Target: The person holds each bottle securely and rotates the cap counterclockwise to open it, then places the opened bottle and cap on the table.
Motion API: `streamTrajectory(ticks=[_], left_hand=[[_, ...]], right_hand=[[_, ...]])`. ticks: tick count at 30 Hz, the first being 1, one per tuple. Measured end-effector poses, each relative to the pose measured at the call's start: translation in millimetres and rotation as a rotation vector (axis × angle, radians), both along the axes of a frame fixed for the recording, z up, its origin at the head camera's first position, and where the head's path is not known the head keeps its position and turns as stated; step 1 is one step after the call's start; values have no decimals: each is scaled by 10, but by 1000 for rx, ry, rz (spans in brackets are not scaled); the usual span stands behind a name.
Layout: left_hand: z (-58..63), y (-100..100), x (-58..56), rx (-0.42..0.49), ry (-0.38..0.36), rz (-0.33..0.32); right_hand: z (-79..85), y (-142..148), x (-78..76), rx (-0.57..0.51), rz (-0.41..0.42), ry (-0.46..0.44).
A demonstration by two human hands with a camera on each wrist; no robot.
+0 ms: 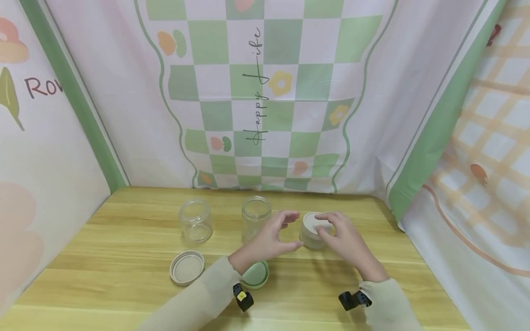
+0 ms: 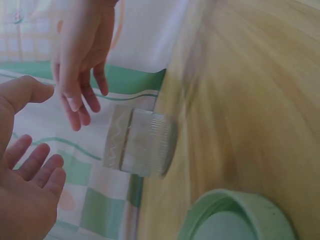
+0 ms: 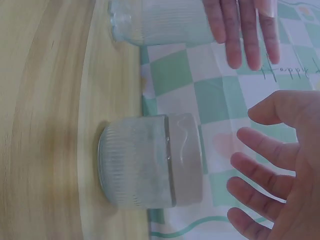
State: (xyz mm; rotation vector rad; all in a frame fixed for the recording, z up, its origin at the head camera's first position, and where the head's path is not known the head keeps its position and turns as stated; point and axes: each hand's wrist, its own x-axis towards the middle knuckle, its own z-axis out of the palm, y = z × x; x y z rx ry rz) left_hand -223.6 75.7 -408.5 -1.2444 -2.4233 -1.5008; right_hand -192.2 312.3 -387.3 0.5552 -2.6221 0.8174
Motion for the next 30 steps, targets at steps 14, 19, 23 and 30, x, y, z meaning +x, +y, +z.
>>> streamTrajectory(ticks=[14, 19, 23, 30], left_hand=[[-366, 367, -151, -44, -281, 170], [-493, 475, -243, -49, -309, 230], [-553, 523, -284, -39, -348, 250], [-569, 573, -312, -37, -388, 274]], right_hand=[[-51, 19, -152, 75, -91, -89], [-67, 0, -206, 97, -138, -124], [-84, -5, -241, 115, -177, -152], [-87, -12, -265, 135, -218, -177]])
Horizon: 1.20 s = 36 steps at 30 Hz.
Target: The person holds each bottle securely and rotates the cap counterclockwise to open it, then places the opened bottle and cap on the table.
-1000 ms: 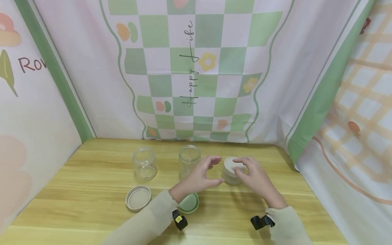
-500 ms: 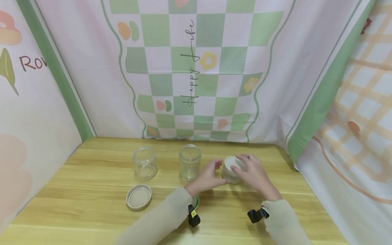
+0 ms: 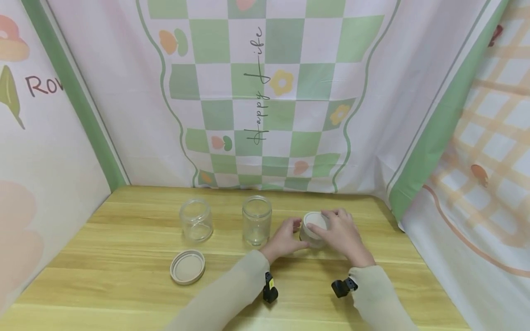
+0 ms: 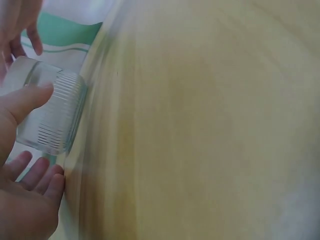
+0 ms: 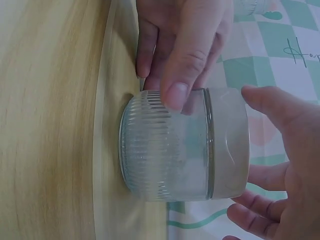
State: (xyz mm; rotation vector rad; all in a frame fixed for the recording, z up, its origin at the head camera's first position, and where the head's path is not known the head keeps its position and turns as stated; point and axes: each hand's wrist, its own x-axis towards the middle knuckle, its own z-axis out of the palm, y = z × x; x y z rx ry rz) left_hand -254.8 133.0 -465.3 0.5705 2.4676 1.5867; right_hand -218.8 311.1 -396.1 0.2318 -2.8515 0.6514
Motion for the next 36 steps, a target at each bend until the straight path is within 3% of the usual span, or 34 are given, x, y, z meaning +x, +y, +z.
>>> streamTrajectory(ticks=[9, 18, 23, 29, 36], left_hand=[[-21, 49, -46, 100, -13, -28], [-31, 55, -83, 110, 9, -82], [-8, 61, -66, 90, -8, -53], [9, 78, -25, 17, 41, -1], [24, 77, -29, 14, 36, -4]], right_hand=[[-21, 13, -41, 27, 7, -19], [21, -5, -45, 31, 34, -2], [16, -9, -56, 22, 27, -4], [8, -6, -61, 4, 20, -21], [-2, -5, -56, -3, 24, -18]])
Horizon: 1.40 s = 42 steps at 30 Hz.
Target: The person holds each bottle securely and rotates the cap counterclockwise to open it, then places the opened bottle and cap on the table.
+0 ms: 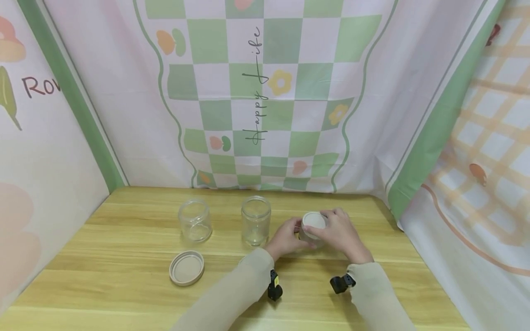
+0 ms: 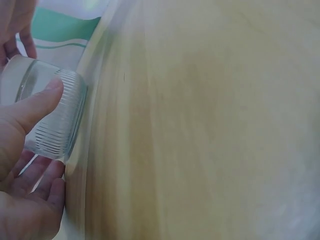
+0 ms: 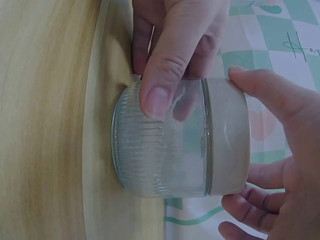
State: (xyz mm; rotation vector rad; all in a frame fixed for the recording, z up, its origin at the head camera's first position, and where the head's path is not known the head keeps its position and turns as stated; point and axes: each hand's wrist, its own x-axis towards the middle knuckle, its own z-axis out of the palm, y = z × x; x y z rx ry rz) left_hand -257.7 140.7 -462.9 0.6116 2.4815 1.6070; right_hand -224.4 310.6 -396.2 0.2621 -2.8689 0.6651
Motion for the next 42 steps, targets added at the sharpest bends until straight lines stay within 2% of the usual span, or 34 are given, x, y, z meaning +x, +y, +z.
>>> streamTrajectory(ticks=[8, 13, 22, 29, 37, 42], left_hand=[[22, -18, -17, 17, 24, -40], [0, -24, -30, 15, -2, -54], [22, -13, -31, 6, -37, -42], [20, -16, -25, -1, -47, -43], [23, -13, -24, 3, -51, -49], [21, -17, -27, 7, -56, -54]], right_hand=[[-9, 10, -28, 19, 39, 49], [-19, 77, -75, -6, 119, 28], [20, 281, -192, -159, 286, -226], [91, 297, -204, -196, 385, -289], [86, 259, -189, -194, 368, -307], [51, 187, -179, -184, 280, -230]])
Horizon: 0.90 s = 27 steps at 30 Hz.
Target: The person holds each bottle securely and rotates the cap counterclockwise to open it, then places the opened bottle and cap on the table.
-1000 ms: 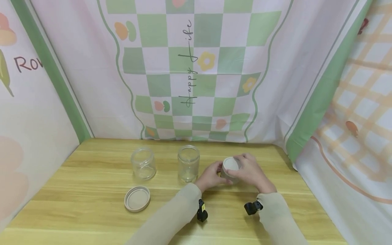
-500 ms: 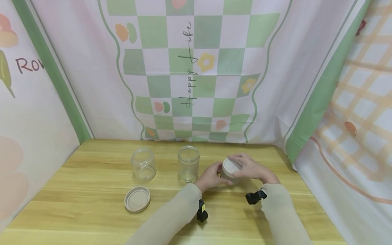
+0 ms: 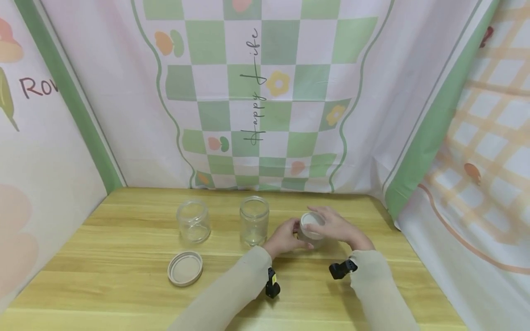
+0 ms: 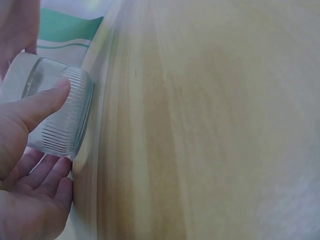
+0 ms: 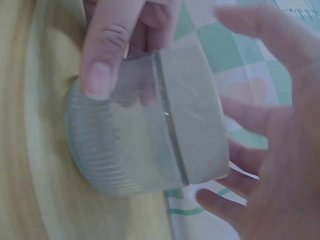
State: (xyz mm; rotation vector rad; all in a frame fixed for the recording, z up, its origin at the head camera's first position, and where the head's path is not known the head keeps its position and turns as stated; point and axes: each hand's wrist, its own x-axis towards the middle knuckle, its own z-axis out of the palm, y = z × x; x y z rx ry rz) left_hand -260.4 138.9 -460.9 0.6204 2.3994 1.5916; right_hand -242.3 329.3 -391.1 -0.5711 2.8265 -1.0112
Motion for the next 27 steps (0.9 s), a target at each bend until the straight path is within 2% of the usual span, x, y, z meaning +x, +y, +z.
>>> streamTrajectory(ticks=[7, 12, 21, 27], left_hand=[[18, 5, 20, 7, -16, 19], [53, 4, 51, 11, -17, 34], [26, 6, 28, -3, -30, 33], [19, 18, 12, -4, -25, 32]], right_hand=[[-9, -86, 27, 110, -194, 166], [-20, -135, 65, 187, -313, 230], [-33, -245, 111, 315, -339, 291], [-61, -236, 118, 286, -339, 260]])
